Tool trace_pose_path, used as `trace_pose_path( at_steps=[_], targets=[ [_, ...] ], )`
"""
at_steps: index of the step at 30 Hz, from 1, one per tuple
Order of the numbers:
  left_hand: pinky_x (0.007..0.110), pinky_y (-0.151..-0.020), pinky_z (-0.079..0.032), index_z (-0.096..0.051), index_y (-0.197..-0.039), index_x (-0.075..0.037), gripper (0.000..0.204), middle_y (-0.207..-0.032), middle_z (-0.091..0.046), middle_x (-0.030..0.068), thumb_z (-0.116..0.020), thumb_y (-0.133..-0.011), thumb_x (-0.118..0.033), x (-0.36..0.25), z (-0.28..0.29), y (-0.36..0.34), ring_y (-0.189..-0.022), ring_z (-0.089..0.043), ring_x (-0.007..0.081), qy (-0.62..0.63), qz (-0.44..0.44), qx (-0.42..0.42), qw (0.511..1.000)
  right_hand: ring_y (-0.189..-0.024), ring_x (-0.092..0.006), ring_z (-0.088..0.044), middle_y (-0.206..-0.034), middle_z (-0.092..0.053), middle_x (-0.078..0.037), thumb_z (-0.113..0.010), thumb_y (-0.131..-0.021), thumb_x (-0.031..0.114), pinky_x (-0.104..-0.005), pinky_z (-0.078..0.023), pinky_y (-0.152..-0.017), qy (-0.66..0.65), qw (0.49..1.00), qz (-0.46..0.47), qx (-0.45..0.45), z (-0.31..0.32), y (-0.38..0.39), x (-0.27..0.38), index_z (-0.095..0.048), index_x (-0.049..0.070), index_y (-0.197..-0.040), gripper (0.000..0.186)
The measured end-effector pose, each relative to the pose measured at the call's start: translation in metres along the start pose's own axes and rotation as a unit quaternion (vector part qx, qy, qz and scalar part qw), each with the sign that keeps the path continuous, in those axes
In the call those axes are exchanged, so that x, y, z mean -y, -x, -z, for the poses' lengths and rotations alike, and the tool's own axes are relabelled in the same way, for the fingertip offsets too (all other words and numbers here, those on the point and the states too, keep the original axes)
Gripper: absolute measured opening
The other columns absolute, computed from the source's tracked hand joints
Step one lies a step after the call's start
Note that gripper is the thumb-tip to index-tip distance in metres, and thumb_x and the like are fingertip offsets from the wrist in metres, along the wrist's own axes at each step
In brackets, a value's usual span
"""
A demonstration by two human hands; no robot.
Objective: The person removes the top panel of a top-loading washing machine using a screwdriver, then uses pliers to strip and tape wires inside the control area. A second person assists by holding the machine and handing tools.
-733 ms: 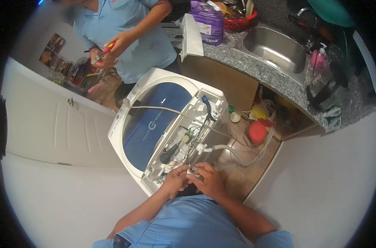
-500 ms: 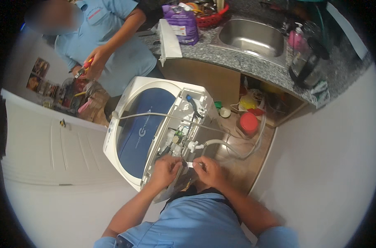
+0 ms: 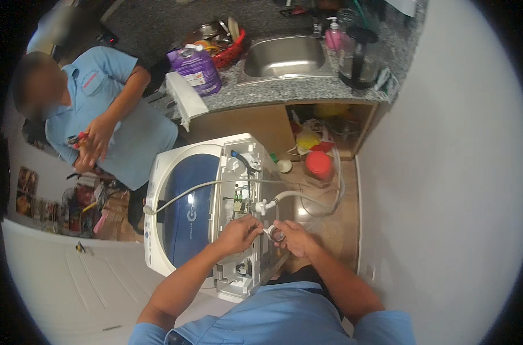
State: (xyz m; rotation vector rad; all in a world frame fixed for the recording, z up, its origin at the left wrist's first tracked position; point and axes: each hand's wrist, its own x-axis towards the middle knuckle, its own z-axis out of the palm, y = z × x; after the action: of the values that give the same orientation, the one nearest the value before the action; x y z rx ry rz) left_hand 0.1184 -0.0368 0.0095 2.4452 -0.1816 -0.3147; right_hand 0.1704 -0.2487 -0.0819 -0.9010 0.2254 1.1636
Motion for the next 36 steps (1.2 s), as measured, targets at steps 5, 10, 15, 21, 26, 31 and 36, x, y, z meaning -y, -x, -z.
trace_pose_path(
  at_steps=[5,10,15,21,26,31,36],
  targets=[
    [0.047,-0.077,-0.053,-0.068,-0.108,-0.006,0.016,-0.1,-0.067,0.0169,-0.067,-0.096,-0.017,0.001,-0.007,0.002,-0.09,-0.067,0.0388,0.001,-0.049,-0.023,0.999,-0.071,-0.015,-0.061,-0.091,-0.067,-0.006,-0.06,-0.105,0.027,-0.0251,-0.048,-0.061,-0.221,0.971,-0.064,0.066,0.008,-0.01,-0.075,-0.06,0.014,-0.114,0.015],
    [0.047,-0.077,-0.055,-0.072,-0.111,-0.008,0.017,-0.095,-0.07,0.0166,-0.065,-0.096,-0.014,0.02,-0.007,-0.001,-0.087,-0.069,0.0384,-0.054,-0.101,0.012,0.993,-0.079,-0.0153,-0.064,-0.101,-0.069,-0.008,-0.056,-0.105,0.014,-0.0273,-0.052,-0.066,-0.153,0.983,0.095,0.014,-0.022,-0.004,-0.099,-0.059,0.014,-0.121,0.017],
    [0.042,-0.073,-0.057,-0.072,-0.113,-0.004,0.023,-0.089,-0.073,0.0187,-0.069,-0.092,-0.013,0.022,-0.004,-0.007,-0.079,-0.073,0.03,0.041,-0.065,0.018,0.997,-0.09,-0.0188,-0.067,-0.112,-0.068,-0.009,-0.063,-0.1,0.018,-0.0329,-0.055,-0.074,0.25,0.915,0.273,-0.163,-0.046,0.02,-0.096,-0.066,0.008,-0.122,0.024],
    [0.034,-0.062,-0.055,-0.071,-0.115,-0.001,0.025,-0.087,-0.075,0.0117,-0.07,-0.091,-0.007,0.024,-0.001,-0.007,-0.069,-0.069,0.0154,0.146,-0.006,0.044,0.988,-0.124,-0.0303,-0.055,-0.136,-0.056,-0.021,-0.082,-0.084,0.032,-0.0489,-0.042,-0.103,0.547,0.617,0.47,-0.316,-0.084,0.054,-0.076,-0.074,0.007,-0.112,0.038],
    [0.033,-0.06,-0.054,-0.06,-0.128,-0.002,0.039,-0.091,-0.074,0.0094,-0.067,-0.09,-0.002,0.016,0.011,-0.009,-0.069,-0.067,0.0165,0.188,0.058,0.112,0.974,-0.142,-0.033,-0.043,-0.152,-0.049,-0.018,-0.082,-0.083,0.04,-0.058,-0.027,-0.117,0.615,0.596,0.462,-0.231,-0.069,0.047,-0.062,-0.077,0.012,-0.109,0.038],
    [0.032,-0.062,-0.055,-0.054,-0.133,-0.002,0.046,-0.091,-0.072,0.0089,-0.066,-0.089,0.001,0.036,0.008,-0.012,-0.075,-0.068,0.017,0.156,-0.021,0.116,0.981,-0.145,-0.0325,-0.042,-0.148,-0.054,-0.02,-0.073,-0.09,0.05,-0.0684,-0.02,-0.117,0.701,0.555,0.407,-0.186,-0.053,0.052,-0.057,-0.071,0.013,-0.129,0.053],
    [0.034,-0.069,-0.056,-0.055,-0.129,-0.001,0.042,-0.092,-0.074,0.0113,-0.069,-0.09,0.0,0.015,0.018,-0.005,-0.079,-0.07,0.019,0.159,0.007,0.116,0.98,-0.138,-0.0376,-0.049,-0.149,-0.053,-0.022,-0.07,-0.092,0.054,-0.0604,-0.026,-0.118,0.596,0.675,0.388,-0.198,-0.045,0.054,-0.054,-0.054,0.005,-0.147,0.075]
  ],
)
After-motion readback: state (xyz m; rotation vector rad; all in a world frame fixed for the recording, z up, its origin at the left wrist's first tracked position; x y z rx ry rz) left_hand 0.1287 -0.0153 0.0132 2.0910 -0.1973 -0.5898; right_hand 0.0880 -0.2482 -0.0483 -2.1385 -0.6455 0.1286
